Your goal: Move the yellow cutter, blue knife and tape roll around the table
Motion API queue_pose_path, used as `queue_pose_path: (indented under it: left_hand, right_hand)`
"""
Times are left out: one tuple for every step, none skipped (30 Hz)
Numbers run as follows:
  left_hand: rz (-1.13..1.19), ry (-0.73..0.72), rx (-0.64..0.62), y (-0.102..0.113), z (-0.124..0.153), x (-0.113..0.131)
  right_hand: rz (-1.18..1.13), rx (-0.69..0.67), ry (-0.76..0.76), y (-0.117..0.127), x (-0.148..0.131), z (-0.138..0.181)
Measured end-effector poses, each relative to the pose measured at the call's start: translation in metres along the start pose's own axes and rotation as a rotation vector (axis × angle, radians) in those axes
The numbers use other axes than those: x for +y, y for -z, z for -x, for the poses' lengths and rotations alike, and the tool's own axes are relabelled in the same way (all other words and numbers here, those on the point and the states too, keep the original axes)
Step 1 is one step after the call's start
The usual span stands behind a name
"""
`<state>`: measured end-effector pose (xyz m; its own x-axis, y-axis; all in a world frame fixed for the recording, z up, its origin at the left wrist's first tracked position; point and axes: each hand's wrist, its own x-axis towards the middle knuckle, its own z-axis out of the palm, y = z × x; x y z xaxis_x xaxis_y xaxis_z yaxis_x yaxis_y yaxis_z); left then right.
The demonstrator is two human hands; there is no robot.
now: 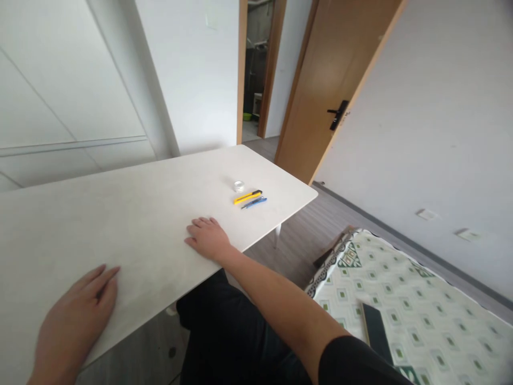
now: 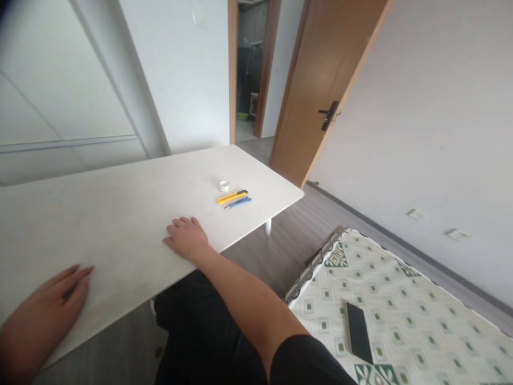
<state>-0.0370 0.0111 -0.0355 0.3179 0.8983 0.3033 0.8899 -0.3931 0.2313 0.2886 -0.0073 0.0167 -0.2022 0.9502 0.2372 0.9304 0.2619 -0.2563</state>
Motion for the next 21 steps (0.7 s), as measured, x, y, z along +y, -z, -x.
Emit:
queue_pose_path:
  left_hand:
    - [-0.015,-0.001,0.022,0.004,0.0,0.009]
    - [-0.023,-0.005,0.043,0.008,-0.001,0.015]
    - [-0.028,-0.013,0.059,0.01,0.0,0.02]
    - [-0.032,-0.019,0.072,0.012,0.0,0.023]
    - [-0.036,-0.022,0.084,0.013,0.0,0.024]
    - [-0.043,-0.021,0.093,0.012,0.0,0.024]
    - [-0.051,-0.017,0.102,0.011,0.0,0.023]
    - [-0.058,-0.013,0.109,0.01,0.0,0.022]
    - [-0.065,-0.01,0.113,0.009,0.0,0.021]
    - [-0.07,-0.007,0.116,0.008,0.0,0.02]
    - [-0.074,-0.005,0.119,0.007,0.0,0.019]
    - [-0.076,-0.004,0.121,0.006,0.0,0.019]
    - [-0.077,-0.001,0.123,0.006,0.0,0.019]
    - [-0.077,0.001,0.125,0.005,0.0,0.019]
    - [-0.076,0.005,0.128,0.005,0.0,0.019]
    - [-0.075,0.009,0.129,0.005,0.0,0.019]
    - [-0.073,0.013,0.129,0.004,0.0,0.019]
    - [-0.072,0.017,0.127,0.004,0.0,0.019]
    - [-0.071,0.021,0.124,0.004,0.0,0.019]
    - [-0.069,0.024,0.12,0.003,-0.001,0.018]
    - [-0.065,0.026,0.118,0.003,-0.001,0.018]
  right_hand:
    - [-0.011,0.001,0.002,0.0,0.0,0.0]
    - [-0.022,0.0,0.002,0.0,0.0,0.001]
    - [-0.032,-0.004,0.0,0.0,0.0,0.001]
    - [-0.04,-0.009,-0.003,-0.001,0.0,0.001]
    - [-0.048,-0.014,-0.006,-0.002,-0.001,0.0]
    - [-0.055,-0.018,-0.009,-0.002,0.0,0.0]
    - [-0.066,-0.023,-0.006,-0.001,0.002,-0.001]
    - [-0.086,-0.038,0.013,0.0,0.005,-0.001]
    - [-0.119,-0.061,0.046,0.002,0.01,-0.002]
    - [-0.165,-0.086,0.087,0.007,0.017,-0.002]
    - [-0.218,-0.102,0.124,0.013,0.027,-0.001]
    - [-0.266,-0.099,0.148,0.02,0.039,0.0]
    - [-0.298,-0.075,0.15,0.03,0.054,0.002]
    - [-0.304,-0.029,0.124,0.041,0.071,0.005]
    - [-0.276,0.026,0.076,0.053,0.089,0.008]
    - [-0.221,0.068,0.019,0.064,0.108,0.012]
    - [-0.151,0.096,-0.045,0.076,0.127,0.015]
    - [-0.082,0.104,-0.105,0.086,0.144,0.019]
    - [-0.021,0.097,-0.154,0.094,0.16,0.023]
    - [0.027,0.076,-0.185,0.101,0.174,0.027]
    - [0.063,0.045,-0.197,0.105,0.186,0.03]
